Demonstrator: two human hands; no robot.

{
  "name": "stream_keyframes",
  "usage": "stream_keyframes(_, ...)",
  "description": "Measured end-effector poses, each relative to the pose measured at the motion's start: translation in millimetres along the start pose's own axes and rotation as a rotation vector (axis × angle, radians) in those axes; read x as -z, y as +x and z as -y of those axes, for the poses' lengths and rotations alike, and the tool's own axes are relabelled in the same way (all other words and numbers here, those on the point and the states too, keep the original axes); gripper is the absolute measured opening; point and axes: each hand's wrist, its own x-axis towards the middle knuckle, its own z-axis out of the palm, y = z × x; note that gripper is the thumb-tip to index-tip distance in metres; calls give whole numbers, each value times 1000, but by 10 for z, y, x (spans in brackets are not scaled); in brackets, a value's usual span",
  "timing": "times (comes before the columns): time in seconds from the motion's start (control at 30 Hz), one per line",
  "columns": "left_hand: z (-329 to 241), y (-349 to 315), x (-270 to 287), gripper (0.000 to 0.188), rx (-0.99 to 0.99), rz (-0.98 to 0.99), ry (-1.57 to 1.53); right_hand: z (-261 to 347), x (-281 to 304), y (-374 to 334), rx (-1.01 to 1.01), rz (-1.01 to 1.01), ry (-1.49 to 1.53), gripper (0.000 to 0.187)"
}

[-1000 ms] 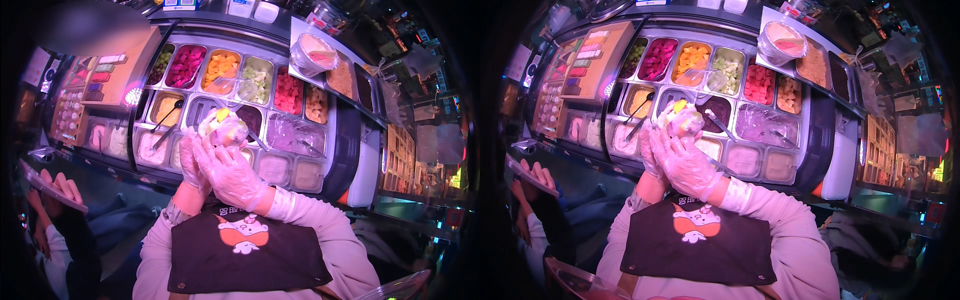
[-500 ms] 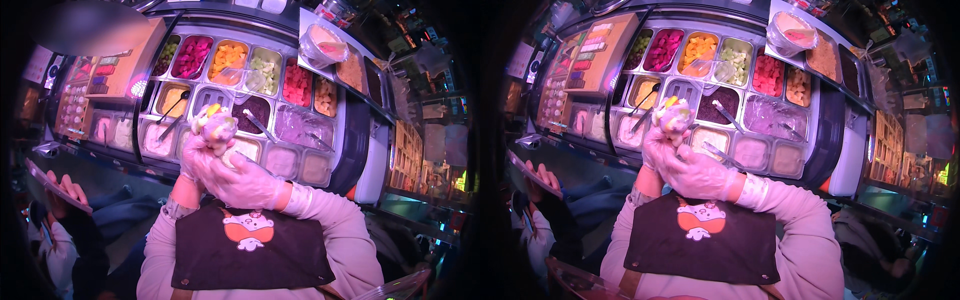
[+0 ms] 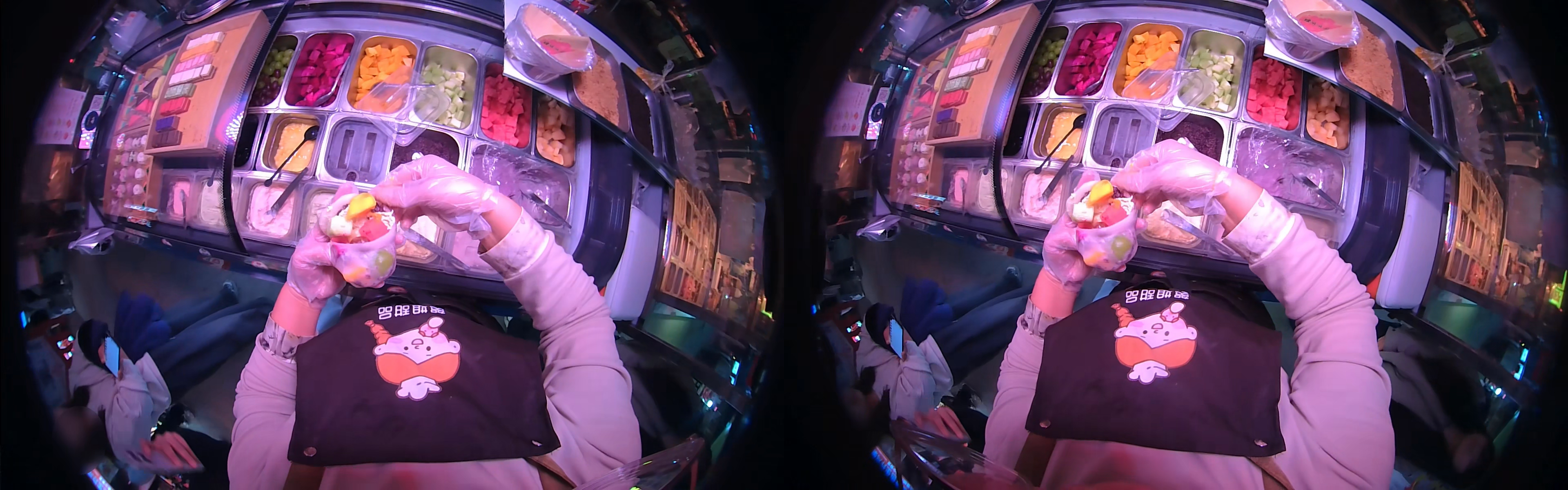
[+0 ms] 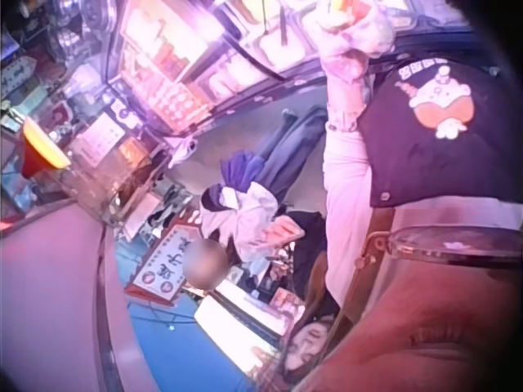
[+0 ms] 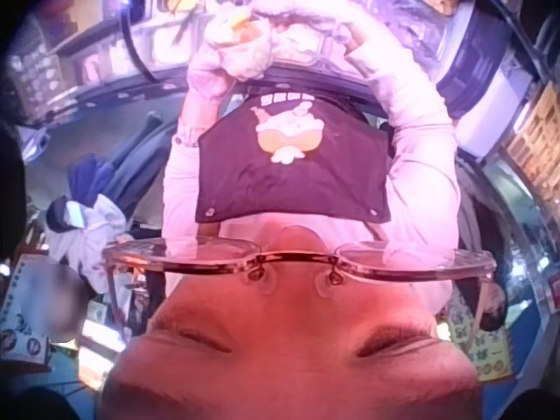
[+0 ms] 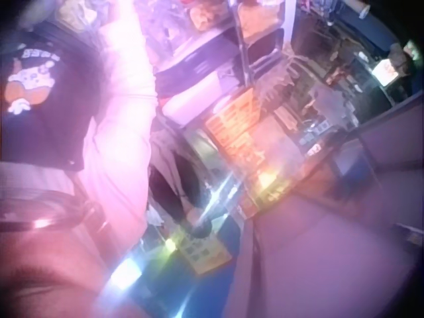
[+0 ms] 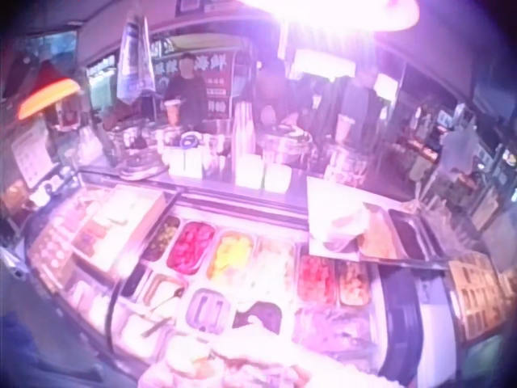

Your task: The person scoops purple sticky rice and white cream into a plastic bag, then adds diced watermelon, mango, and dragon fruit. The person seals the bag and rolls the contents into a ball, then coats it in a crumbly topping before presenting the finished item.

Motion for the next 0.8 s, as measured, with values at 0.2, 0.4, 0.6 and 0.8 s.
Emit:
stream_keyframes(0.2,-117,124,64,98,34,-52,112,85,55,106,46,-82,-266,19)
stream_keyframes(0.4,-195,378,66,98,15,-41,48,167,-80,88,455,-382,-860,16)
stream_keyframes(0.6,-262,527,85,98,12,77,-19,20,112,199,399,-234,234,12)
stream_keyframes(0.8,-246,685,103,93,0,129,-94,-96,174,374,428,-227,886,22)
